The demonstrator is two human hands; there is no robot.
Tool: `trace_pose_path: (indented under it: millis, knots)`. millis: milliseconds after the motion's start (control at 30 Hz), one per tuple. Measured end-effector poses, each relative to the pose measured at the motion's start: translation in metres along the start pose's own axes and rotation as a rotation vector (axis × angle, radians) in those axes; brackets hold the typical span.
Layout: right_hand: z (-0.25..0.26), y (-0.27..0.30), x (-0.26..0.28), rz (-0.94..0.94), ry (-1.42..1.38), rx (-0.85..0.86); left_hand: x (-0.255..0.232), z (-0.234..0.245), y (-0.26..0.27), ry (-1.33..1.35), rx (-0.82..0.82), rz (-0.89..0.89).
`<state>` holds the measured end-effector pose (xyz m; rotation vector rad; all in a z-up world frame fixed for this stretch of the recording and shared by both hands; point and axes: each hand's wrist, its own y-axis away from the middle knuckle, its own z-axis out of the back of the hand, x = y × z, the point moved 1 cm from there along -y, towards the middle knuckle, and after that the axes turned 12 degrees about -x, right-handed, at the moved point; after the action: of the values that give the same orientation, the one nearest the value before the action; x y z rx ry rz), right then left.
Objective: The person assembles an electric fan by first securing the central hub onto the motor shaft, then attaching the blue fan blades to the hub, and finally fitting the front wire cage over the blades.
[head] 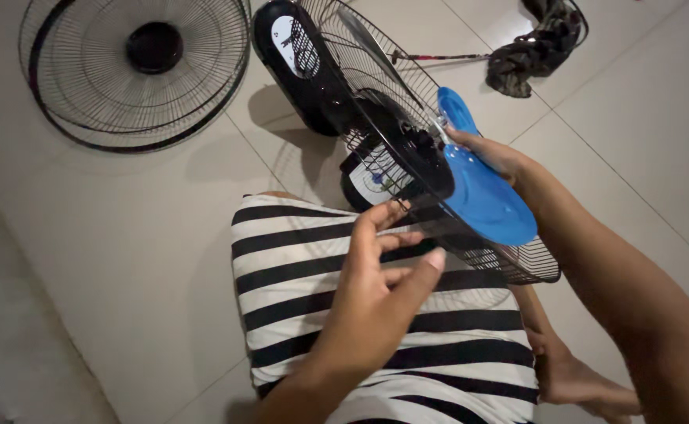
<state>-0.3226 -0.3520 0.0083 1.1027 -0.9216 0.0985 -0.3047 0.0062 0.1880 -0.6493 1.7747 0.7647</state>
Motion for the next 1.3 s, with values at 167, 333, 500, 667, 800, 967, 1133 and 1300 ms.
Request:
trace_pose_path:
  millis: [167, 333, 500, 667, 800, 967, 1133, 1300]
  knots:
    - [-0.007, 0.014, 0.007, 0.004, 0.033, -0.021, -0.012, 0.011, -0.003, -0.279, 0.040, -0.135]
    - [-0.005, 0.021, 0.003, 0.060, 0.006, 0.058, -0.065, 0.040, -0.014, -0.838, 0.129, -0.229]
    - [-0.006, 0.041, 0.002, 0.112, -0.083, 0.141, -0.114, 0.048, -0.028, -1.295, 0.067, -0.012]
    - [-0.017, 0.078, 0.000, 0.147, -0.079, 0.108, -0.123, 0.027, -0.074, -0.985, 0.285, -0.877]
    - [-0.031, 0.093, 0.000, 0.351, 0.031, 0.209, -0.073, -0.013, -0.156, -1.029, 0.470, -1.091]
    - [-0.060, 0.094, -0.011, 0.375, -0.010, 0.218, 0.011, -0.021, -0.219, -1.548, 0.528, -1.037]
    - [-0.067, 0.092, -0.014, 0.420, 0.116, 0.143, 0.057, 0.020, -0.236, -1.599, 0.367, -0.722]
    - [-0.072, 0.104, -0.010, 0.378, 0.046, 0.122, 0.058, 0.064, -0.239, -1.414, 0.185, -0.424]
